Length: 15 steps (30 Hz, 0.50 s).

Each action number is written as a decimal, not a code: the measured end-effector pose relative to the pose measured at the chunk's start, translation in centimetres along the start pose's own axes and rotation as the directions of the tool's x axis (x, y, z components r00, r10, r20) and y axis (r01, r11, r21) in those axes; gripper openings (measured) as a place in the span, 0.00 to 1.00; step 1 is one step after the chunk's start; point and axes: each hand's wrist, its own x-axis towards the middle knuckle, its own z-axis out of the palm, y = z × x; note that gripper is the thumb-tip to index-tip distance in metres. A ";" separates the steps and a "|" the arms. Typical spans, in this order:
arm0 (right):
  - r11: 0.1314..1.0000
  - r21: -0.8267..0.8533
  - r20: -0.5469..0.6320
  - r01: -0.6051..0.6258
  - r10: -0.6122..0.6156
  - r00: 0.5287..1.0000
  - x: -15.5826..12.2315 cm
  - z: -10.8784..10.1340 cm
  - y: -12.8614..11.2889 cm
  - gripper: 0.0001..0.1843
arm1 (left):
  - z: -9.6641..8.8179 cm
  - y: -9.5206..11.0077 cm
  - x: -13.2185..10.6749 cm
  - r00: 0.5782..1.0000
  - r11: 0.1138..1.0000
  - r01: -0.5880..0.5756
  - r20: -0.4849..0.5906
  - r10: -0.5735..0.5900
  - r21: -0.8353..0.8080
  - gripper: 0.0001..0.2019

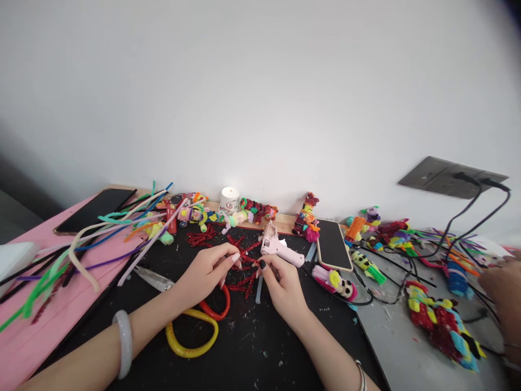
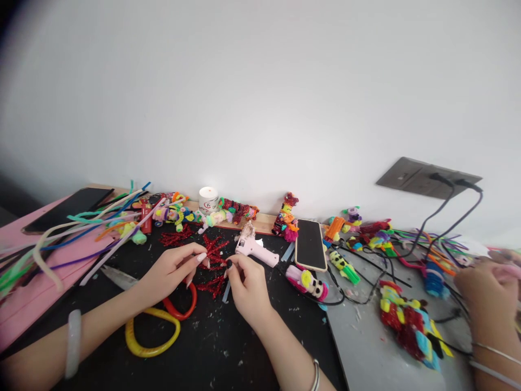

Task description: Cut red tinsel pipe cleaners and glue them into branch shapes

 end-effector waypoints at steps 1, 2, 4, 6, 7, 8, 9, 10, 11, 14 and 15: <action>1.000 0.003 0.001 -0.003 0.003 1.000 0.0 0.0 0.0 0.09 | 0.0 0.0 0.0 1.000 1.000 -0.003 0.001 0.003 -0.002 0.12; 1.000 0.004 0.003 -0.006 0.006 1.000 0.0 0.0 0.0 0.09 | 0.0 0.0 0.0 1.000 1.000 -0.004 0.003 0.004 -0.006 0.12; 1.000 -0.001 0.004 -0.013 0.013 1.000 -0.1 0.0 -0.1 0.09 | 0.0 0.0 -0.1 1.000 1.000 -0.006 0.003 0.006 -0.010 0.12; 1.000 -0.006 0.005 -0.018 0.018 1.000 -0.1 0.0 -0.1 0.09 | 0.0 0.0 -0.1 1.000 1.000 -0.008 0.009 0.008 -0.006 0.12; 1.000 -0.006 0.004 -0.018 0.018 1.000 -0.1 0.0 -0.1 0.09 | 0.1 0.0 0.0 1.000 1.000 -0.010 0.015 0.010 0.000 0.12; 1.000 -0.003 0.003 -0.018 0.018 1.000 -0.1 0.1 -0.1 0.08 | 0.1 -0.1 0.0 1.000 1.000 -0.012 0.021 0.012 0.007 0.12; 1.000 0.002 0.001 -0.018 0.018 1.000 -0.1 0.1 0.0 0.08 | 0.1 -0.1 0.0 1.000 1.000 -0.012 0.027 0.012 0.013 0.13; 1.000 0.007 -0.002 -0.017 0.017 1.000 0.0 0.0 0.0 0.08 | 0.1 -0.1 0.0 0.999 1.000 -0.011 0.033 0.011 0.017 0.13; 1.000 0.013 -0.005 -0.018 0.018 1.000 0.0 0.0 0.0 0.08 | 0.1 -0.1 0.1 0.999 1.000 -0.011 0.038 0.010 0.018 0.12; 0.999 0.032 -0.014 -0.017 0.018 1.000 0.1 0.0 0.0 0.08 | 0.1 0.1 0.1 0.999 1.000 -0.009 0.052 0.008 0.008 0.12; 0.999 0.040 -0.017 -0.015 0.016 1.000 0.1 -0.1 0.0 0.08 | 0.1 0.2 0.1 0.998 1.000 -0.009 0.054 0.009 0.005 0.11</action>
